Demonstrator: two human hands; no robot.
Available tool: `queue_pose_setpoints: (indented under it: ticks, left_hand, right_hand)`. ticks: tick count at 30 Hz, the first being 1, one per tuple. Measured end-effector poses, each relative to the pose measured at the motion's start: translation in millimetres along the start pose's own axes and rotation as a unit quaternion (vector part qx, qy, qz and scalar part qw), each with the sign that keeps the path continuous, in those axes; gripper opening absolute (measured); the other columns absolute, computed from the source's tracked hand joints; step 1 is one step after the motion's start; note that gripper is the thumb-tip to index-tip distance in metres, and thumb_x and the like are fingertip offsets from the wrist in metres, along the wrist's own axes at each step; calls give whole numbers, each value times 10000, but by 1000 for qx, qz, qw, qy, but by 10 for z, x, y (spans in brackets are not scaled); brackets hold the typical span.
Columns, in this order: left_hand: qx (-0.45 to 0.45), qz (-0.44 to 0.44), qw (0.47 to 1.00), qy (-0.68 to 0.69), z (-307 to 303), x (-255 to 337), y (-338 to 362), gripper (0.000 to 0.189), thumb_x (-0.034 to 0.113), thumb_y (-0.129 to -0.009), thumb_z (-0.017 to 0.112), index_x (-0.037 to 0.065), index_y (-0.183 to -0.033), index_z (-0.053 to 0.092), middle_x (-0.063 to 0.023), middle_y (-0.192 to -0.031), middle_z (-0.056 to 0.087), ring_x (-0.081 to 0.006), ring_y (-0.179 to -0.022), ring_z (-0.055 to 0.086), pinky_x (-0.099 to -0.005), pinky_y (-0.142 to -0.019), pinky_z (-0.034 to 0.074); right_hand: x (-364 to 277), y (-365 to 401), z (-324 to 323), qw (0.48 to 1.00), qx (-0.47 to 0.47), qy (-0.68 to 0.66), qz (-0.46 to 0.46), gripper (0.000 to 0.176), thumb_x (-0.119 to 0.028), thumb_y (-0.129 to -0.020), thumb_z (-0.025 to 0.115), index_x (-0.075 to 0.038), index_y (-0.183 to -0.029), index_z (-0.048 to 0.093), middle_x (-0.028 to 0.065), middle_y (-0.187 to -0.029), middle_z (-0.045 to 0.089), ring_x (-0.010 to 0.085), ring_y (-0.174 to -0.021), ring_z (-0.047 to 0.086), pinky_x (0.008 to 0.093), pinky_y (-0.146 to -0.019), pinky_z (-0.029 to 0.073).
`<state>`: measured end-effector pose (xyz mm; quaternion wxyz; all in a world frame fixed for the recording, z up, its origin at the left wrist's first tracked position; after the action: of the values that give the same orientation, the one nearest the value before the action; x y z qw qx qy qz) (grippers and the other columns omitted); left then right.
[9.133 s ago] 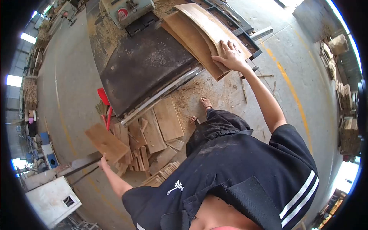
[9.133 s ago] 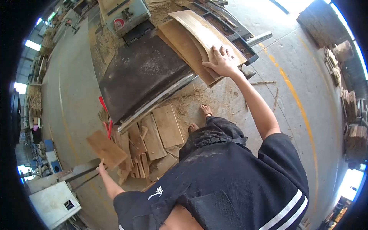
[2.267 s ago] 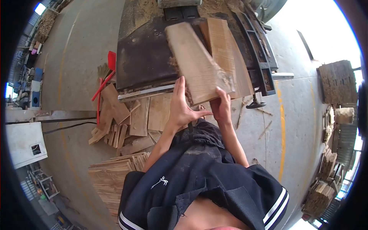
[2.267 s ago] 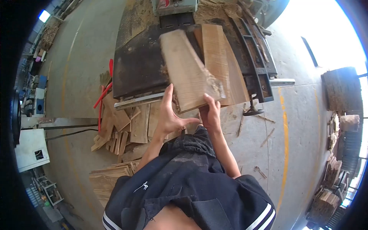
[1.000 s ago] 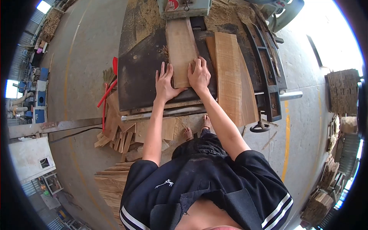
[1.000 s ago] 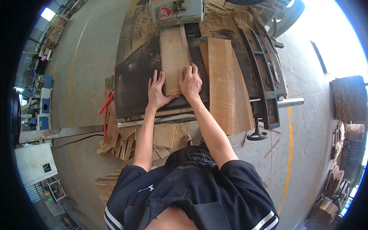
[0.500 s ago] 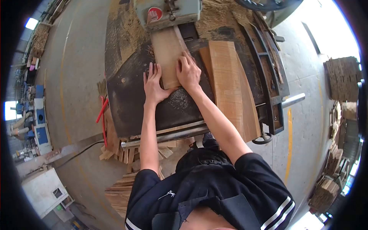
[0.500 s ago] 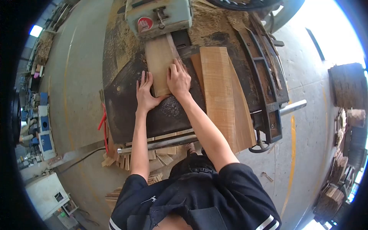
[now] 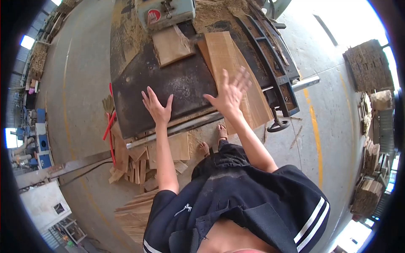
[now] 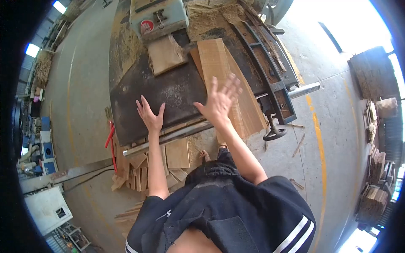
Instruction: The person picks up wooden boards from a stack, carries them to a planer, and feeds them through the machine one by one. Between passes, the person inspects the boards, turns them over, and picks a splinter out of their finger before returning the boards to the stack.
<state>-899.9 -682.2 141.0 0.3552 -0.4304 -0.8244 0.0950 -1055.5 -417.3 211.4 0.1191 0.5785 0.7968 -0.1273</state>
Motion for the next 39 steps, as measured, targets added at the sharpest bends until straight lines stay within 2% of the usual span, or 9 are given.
queue_pose_setpoints:
  ticks: [10, 12, 15, 20, 23, 26, 27, 34, 39]
  left_hand:
    - [70, 101, 988, 93, -360, 255, 136, 609, 278, -910, 825, 40, -1436, 631, -145, -1461, 645, -393, -1455, 504, -498, -1184, 379]
    - [48, 59, 977, 200, -447, 391, 326, 721, 358, -838, 892, 29, -1425, 631, -167, -1449, 645, -401, -1451, 502, -509, -1199, 363]
    - [-85, 61, 956, 276, -645, 913, 790, 1190, 489, -648, 985, 2, -1588, 441, -209, -1640, 452, -410, -1580, 310, -526, -1275, 263]
    - [-193, -38, 942, 274, -585, 1422, 1433, 1630, 614, -395, 1028, 10, -1676, 220, -396, -1686, 149, -575, -1584, 107, -649, -1266, 190]
    - [-206, -30, 967, 150, -583, 1258, 1301, 1578, 553, -391, 1043, -9, -1654, 281, -454, -1660, 113, -602, -1572, 108, -648, -1267, 184]
    - [-213, -24, 970, 118, -362, 1094, 1288, 1523, 527, -372, 1049, -21, -1619, 368, -462, -1656, 108, -596, -1571, 133, -647, -1255, 220]
    - [-165, -17, 980, 112, -280, 1075, 1251, 1532, 511, -351, 1060, -30, -1613, 380, -461, -1662, 81, -596, -1565, 158, -624, -1257, 250]
    - [-224, 12, 973, 63, -427, 917, 983, 1516, 541, -349, 1055, -71, -1580, 416, -409, -1701, -41, -578, -1575, 157, -633, -1262, 252]
    - [-209, 104, 972, 16, -243, 810, 831, 1392, 582, -432, 1001, -99, -1530, 483, -363, -1550, 481, -489, -1613, 157, -705, -1261, 82]
  right_hand:
    - [306, 355, 117, 980, -40, -189, 41, 1039, -313, -738, 888, -114, -1626, 386, 429, -1628, 189, 592, -1484, 252, 659, -1206, 249]
    - [253, 440, 66, 980, -26, -193, 30, 930, -308, -817, 852, -82, -1607, 418, 334, -1532, 450, 452, -1411, 464, 539, -1147, 411]
    - [-39, 648, 208, 690, -205, -691, 71, 680, -304, -954, 775, -18, -1518, 525, 28, -1064, 732, 112, -943, 697, 281, -857, 567]
    - [-258, 1065, 1314, 418, -402, -787, 212, 481, -401, -1053, 627, -30, -1357, 658, 112, -1247, 732, 198, -1131, 696, 361, -968, 576]
    - [-400, 942, 1227, 516, -381, -751, 158, 455, -346, -1058, 636, -32, -1387, 646, 123, -1269, 730, 208, -1183, 681, 371, -991, 562]
    - [-220, 740, 915, 901, -47, -419, -99, 483, -233, -1018, 676, 39, -1409, 600, 243, -1432, 623, 403, -1270, 633, 487, -1102, 491]
    - [-314, 807, 631, 930, 39, -330, -159, 519, -220, -1002, 681, 48, -1434, 576, 273, -1489, 560, 459, -1360, 538, 537, -1164, 408]
    - [-323, 893, 927, 939, -7, -235, -250, 748, -270, -999, 685, 89, -1576, 371, 325, -1630, 387, 536, -1558, 260, 617, -1277, 206]
    - [-364, 845, 985, 935, 6, -274, -224, 650, -175, -1042, 585, 68, -1597, 350, 307, -1620, 416, 474, -1560, 308, 603, -1284, 205]
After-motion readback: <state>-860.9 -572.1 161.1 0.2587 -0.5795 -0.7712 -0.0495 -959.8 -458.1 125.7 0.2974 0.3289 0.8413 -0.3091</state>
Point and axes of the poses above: each hand's wrist, its own y-axis away from the middle knuckle, its own z-axis out of the palm, x = y × z, the point moved 9 cm from there along -y, towards the middle knuckle
